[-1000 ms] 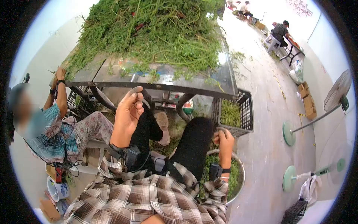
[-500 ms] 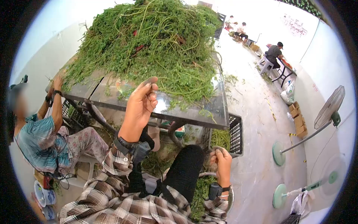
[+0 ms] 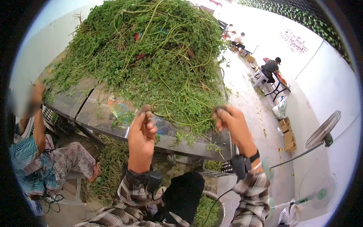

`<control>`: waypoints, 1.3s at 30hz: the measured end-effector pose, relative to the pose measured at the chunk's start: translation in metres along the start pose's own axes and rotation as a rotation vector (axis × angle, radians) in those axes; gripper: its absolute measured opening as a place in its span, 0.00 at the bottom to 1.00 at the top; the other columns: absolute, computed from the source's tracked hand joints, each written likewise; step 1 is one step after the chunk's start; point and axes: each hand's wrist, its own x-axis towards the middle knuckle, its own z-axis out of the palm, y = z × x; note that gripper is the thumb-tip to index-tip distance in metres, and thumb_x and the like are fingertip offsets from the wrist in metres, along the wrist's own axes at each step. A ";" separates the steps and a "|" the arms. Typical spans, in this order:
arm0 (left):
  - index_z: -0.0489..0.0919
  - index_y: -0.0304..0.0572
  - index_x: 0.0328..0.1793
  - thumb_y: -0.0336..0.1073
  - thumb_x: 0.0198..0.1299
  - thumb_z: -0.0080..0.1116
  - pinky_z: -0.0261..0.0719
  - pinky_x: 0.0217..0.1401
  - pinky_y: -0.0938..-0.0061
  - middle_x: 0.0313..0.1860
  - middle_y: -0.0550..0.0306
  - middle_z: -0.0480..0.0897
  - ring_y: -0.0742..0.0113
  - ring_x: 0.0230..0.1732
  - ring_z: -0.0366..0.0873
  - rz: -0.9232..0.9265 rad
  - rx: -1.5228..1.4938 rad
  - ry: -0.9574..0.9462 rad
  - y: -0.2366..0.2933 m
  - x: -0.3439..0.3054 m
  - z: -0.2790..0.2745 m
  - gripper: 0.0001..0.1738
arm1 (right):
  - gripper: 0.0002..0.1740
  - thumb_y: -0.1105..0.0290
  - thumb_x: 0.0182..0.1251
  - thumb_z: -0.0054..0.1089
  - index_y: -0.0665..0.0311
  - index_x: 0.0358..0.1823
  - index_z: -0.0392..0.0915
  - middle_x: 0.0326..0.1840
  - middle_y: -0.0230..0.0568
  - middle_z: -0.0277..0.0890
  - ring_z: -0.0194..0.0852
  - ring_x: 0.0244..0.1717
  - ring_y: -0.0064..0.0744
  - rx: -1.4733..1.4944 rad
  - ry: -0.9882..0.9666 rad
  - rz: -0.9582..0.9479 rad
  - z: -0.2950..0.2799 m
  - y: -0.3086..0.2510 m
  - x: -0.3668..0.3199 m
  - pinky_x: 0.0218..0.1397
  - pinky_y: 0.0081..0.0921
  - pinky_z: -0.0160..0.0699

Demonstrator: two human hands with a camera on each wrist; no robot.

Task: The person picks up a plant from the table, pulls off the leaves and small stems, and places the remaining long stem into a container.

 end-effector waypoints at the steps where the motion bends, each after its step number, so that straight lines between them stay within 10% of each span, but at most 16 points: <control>1: 0.69 0.37 0.58 0.34 0.67 0.44 0.69 0.27 0.82 0.36 0.64 0.76 0.79 0.28 0.69 0.010 -0.031 0.014 0.003 0.001 -0.003 0.16 | 0.13 0.70 0.64 0.47 0.70 0.44 0.74 0.30 0.35 0.74 0.68 0.22 0.19 -0.017 -0.011 -0.016 0.007 -0.008 0.021 0.24 0.15 0.69; 6: 0.70 0.37 0.55 0.33 0.66 0.45 0.67 0.25 0.83 0.35 0.62 0.77 0.79 0.25 0.68 0.038 -0.137 0.082 0.018 0.006 -0.004 0.14 | 0.14 0.68 0.63 0.49 0.68 0.46 0.74 0.32 0.36 0.74 0.69 0.25 0.17 -0.130 -0.077 -0.109 0.044 -0.026 0.119 0.25 0.15 0.71; 11: 0.69 0.37 0.55 0.33 0.66 0.45 0.66 0.24 0.84 0.34 0.63 0.76 0.79 0.25 0.67 0.023 -0.161 0.094 0.022 0.008 -0.008 0.14 | 0.18 0.62 0.60 0.51 0.71 0.43 0.73 0.38 0.52 0.75 0.75 0.37 0.47 -0.788 0.217 -0.512 0.053 0.004 0.217 0.42 0.39 0.73; 14: 0.69 0.37 0.55 0.33 0.66 0.45 0.65 0.24 0.84 0.34 0.64 0.76 0.79 0.25 0.67 0.021 -0.165 0.112 0.025 0.010 -0.012 0.14 | 0.19 0.59 0.59 0.51 0.72 0.39 0.73 0.36 0.60 0.74 0.71 0.42 0.60 -0.822 0.291 -0.395 0.062 0.003 0.248 0.49 0.45 0.67; 21: 0.70 0.37 0.54 0.34 0.66 0.44 0.65 0.24 0.83 0.34 0.64 0.76 0.78 0.24 0.66 0.017 -0.145 0.129 0.031 0.010 -0.014 0.14 | 0.19 0.59 0.59 0.50 0.72 0.31 0.76 0.35 0.63 0.74 0.71 0.41 0.60 -0.863 0.328 -0.518 0.083 -0.003 0.250 0.47 0.45 0.68; 25: 0.70 0.36 0.54 0.34 0.66 0.44 0.65 0.25 0.83 0.34 0.64 0.75 0.79 0.24 0.66 0.010 -0.159 0.122 0.031 0.007 -0.012 0.13 | 0.17 0.62 0.57 0.50 0.73 0.31 0.76 0.30 0.60 0.74 0.71 0.36 0.59 -0.677 0.282 -0.395 0.078 0.001 0.220 0.42 0.43 0.68; 30: 0.70 0.37 0.54 0.33 0.66 0.44 0.64 0.25 0.83 0.34 0.64 0.75 0.79 0.24 0.66 -0.010 -0.155 0.106 0.024 0.002 -0.007 0.13 | 0.14 0.64 0.58 0.52 0.70 0.26 0.76 0.13 0.33 0.67 0.61 0.14 0.21 -0.406 0.198 -0.275 0.074 -0.003 0.148 0.19 0.23 0.58; 39: 0.71 0.38 0.54 0.33 0.65 0.46 0.65 0.26 0.83 0.33 0.64 0.75 0.79 0.26 0.67 -0.057 -0.121 0.068 0.002 -0.003 -0.005 0.13 | 0.09 0.69 0.62 0.50 0.68 0.31 0.73 0.15 0.25 0.62 0.54 0.13 0.13 -0.034 0.135 -0.134 0.093 0.001 0.036 0.16 0.15 0.51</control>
